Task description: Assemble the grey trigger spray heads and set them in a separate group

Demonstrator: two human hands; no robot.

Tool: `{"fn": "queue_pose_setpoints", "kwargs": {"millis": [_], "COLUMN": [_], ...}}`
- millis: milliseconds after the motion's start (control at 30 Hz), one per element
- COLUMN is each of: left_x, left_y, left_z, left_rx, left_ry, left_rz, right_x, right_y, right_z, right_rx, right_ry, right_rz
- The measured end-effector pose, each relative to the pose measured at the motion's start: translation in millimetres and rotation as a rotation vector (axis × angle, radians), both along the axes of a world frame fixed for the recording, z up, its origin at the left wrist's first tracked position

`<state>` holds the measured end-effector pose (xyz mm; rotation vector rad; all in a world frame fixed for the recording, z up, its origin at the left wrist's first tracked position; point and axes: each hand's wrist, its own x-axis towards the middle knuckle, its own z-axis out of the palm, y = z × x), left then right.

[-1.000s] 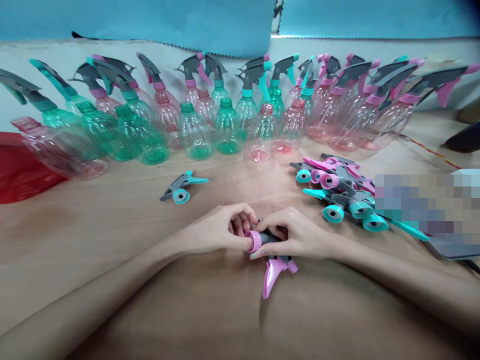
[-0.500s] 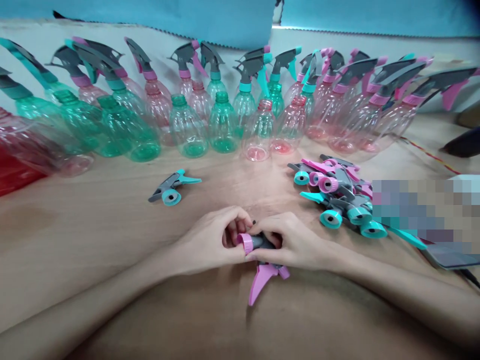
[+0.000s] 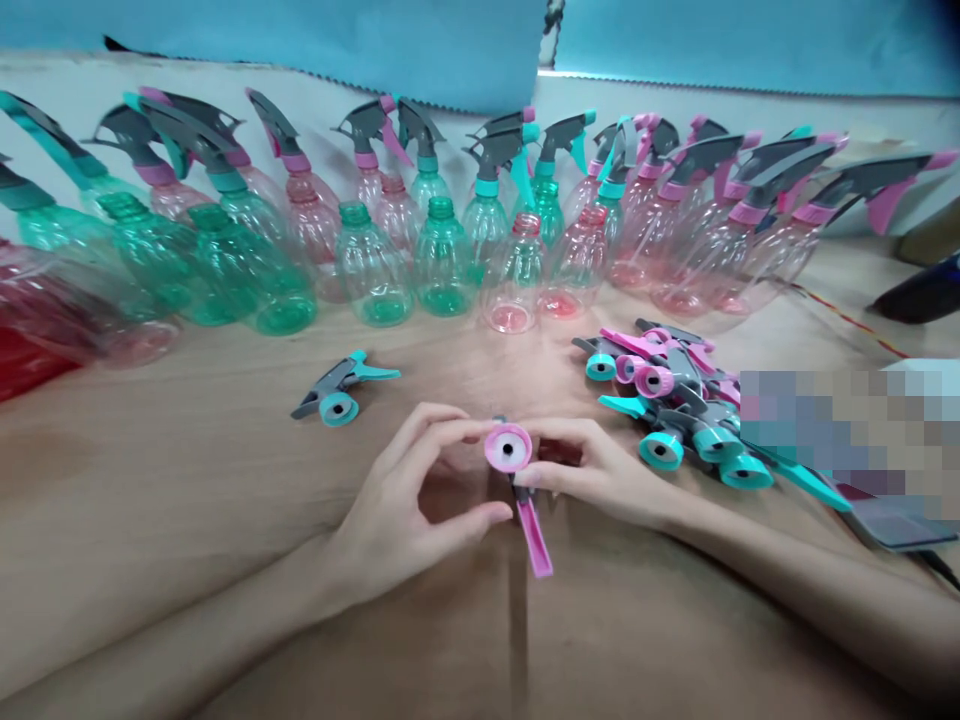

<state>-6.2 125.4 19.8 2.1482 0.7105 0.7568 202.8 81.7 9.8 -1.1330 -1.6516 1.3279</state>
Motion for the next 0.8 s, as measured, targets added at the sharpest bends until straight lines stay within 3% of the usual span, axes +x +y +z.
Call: {"fn": "queue_pose_setpoints", "kwargs": {"millis": [100,200,333,433,533,667,800], "left_x": [-0.9,-0.8,-1.8,-3.2,-3.0,0.1,2.0], "left_y": [-0.4,0.4,-1.0,-3.4,-3.7,-0.8,0.9], "left_z": [-1.7,-0.3,2.1,2.2,2.3,2.5,1.2], "left_rx": [0.091,0.279,0.387,0.371,0.300,0.198,0.149], "left_ry": [0.034,0.052,-0.013,-0.043,-0.021,0.024,0.048], "left_rz": [0.029,-0.008,0.005,-0.054,-0.122,-0.192,-0.218], "right_x": [-2.0,-4.6,-7.2,-8.5,-7.0,-1.7,-0.2], "right_y": [-0.5,-2.1,-6.6,-11.0,-14.1,-15.2,-14.9], "right_z": [4.7,8.2,7.9,14.0,29.1,47.1,52.6], "right_rx": [0.005,-0.035,-0.069,0.087,0.341,0.278,0.253], "right_ry": [-0.006,0.046,0.214,0.162,-0.092,-0.298,-0.389], "right_rz": [0.080,0.160,0.114,-0.002,-0.071,0.002,0.054]}}
